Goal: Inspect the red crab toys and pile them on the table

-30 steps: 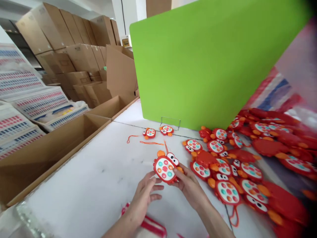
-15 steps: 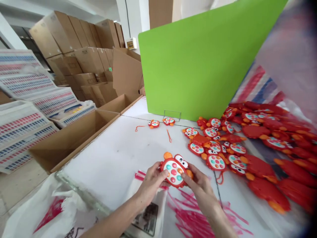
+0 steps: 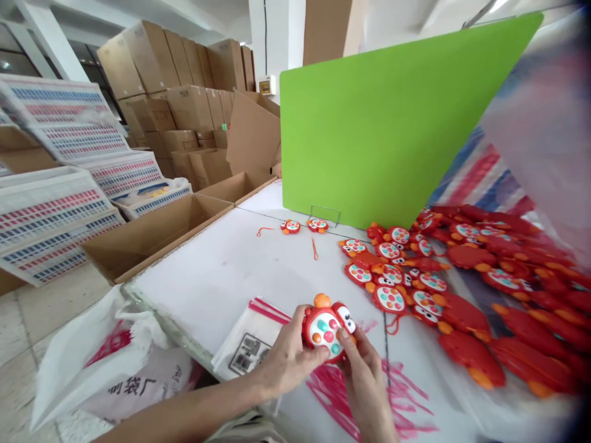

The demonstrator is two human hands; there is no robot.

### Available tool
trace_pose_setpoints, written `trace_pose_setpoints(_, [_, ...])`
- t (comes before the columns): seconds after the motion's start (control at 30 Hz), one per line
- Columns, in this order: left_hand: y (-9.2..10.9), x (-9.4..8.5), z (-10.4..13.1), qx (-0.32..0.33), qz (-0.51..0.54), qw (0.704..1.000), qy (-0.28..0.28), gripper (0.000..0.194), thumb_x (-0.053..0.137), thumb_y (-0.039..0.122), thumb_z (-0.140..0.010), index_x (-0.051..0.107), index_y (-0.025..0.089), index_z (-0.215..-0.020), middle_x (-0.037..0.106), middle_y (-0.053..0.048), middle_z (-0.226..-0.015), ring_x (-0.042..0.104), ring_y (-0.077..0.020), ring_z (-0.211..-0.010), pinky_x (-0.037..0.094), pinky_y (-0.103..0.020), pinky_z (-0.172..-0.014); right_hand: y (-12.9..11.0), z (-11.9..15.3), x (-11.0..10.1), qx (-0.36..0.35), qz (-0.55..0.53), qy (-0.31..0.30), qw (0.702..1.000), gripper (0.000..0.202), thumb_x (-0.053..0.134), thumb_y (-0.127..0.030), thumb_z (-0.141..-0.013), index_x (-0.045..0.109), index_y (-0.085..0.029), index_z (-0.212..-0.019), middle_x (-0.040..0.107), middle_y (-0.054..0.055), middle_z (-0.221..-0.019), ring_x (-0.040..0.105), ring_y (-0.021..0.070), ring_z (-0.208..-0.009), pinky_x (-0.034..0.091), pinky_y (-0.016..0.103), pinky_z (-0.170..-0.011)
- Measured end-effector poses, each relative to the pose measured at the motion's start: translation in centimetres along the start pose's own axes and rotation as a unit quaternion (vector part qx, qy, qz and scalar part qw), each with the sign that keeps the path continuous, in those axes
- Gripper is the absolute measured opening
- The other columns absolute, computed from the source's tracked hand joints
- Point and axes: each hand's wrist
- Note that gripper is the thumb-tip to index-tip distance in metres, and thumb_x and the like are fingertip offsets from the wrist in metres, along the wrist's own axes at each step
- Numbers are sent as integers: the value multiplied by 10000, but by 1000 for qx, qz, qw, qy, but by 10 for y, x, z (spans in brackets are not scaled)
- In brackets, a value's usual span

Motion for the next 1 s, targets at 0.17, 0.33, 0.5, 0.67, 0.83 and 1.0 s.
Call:
trace_pose_setpoints(0.17, [-8, -3, -12, -47, 73, 996, -32, 504, 743, 318, -679, 499, 163, -1092, 611, -69, -984, 584, -202, -901, 479, -259, -756, -1, -2, -8, -7, 52, 12, 999, 610, 666, -481, -733, 513, -217, -1261, 699, 67, -1035, 653, 256, -903, 535, 324, -708])
trace_pose_setpoints(0.33, [-21, -8, -33, -137, 105, 985, 15, 362, 649, 424, -748, 550, 145, -956, 610, -39, -811, 602, -165, -694, 495, -235, -575, -5, -10, -13, -30, 157, 35, 987, 549, 648, -497, -744, 546, -206, -1198, 674, 67, -1103, 615, 260, -1018, 513, 317, -806])
trace_pose_setpoints(0.5, [-31, -15, -44, -136, 47, 990, 8, 340, 626, 422, -779, 567, 168, -998, 602, -36, -872, 607, -168, -726, 506, -233, -584, -4, -26, -12, -34, 172, 12, 984, 495, 643, -480, -753, 573, -193, -1150, 680, 73, -1092, 619, 263, -1010, 516, 320, -809])
trace_pose_setpoints(0.67, [-43, -31, -58, -171, 81, 981, 47, 481, 711, 408, -717, 545, 150, -1087, 619, -96, -997, 624, -231, -855, 538, -278, -656, -2, -52, -21, -51, 267, -48, 961, 473, 544, -496, -815, 577, -175, -1161, 677, 101, -1086, 633, 247, -974, 519, 321, -801])
trace_pose_setpoints(0.83, [-61, -66, -96, -202, 184, 936, 221, 373, 676, 252, -751, 518, 136, -1069, 641, -111, -946, 639, -235, -761, 549, -309, -556, -9, -110, -64, -149, 479, 75, 862, 530, 497, -479, -814, 542, -119, -1200, 593, 167, -1194, 554, 290, -1098, 479, 414, -883])
trace_pose_setpoints(1.0, [-62, -100, -134, -201, 272, 886, 316, 138, 556, 96, -826, 554, 114, -963, 667, -104, -877, 657, -190, -736, 561, -276, -608, -33, -183, -88, -228, 625, 131, 735, 524, 477, -187, -761, 481, -61, -1269, 439, 209, -1353, 365, 318, -1284, 334, 464, -1025])
Point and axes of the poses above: each hand's wrist, its own z-axis away from the middle knuckle, its own x-axis out of the palm, y = z × x
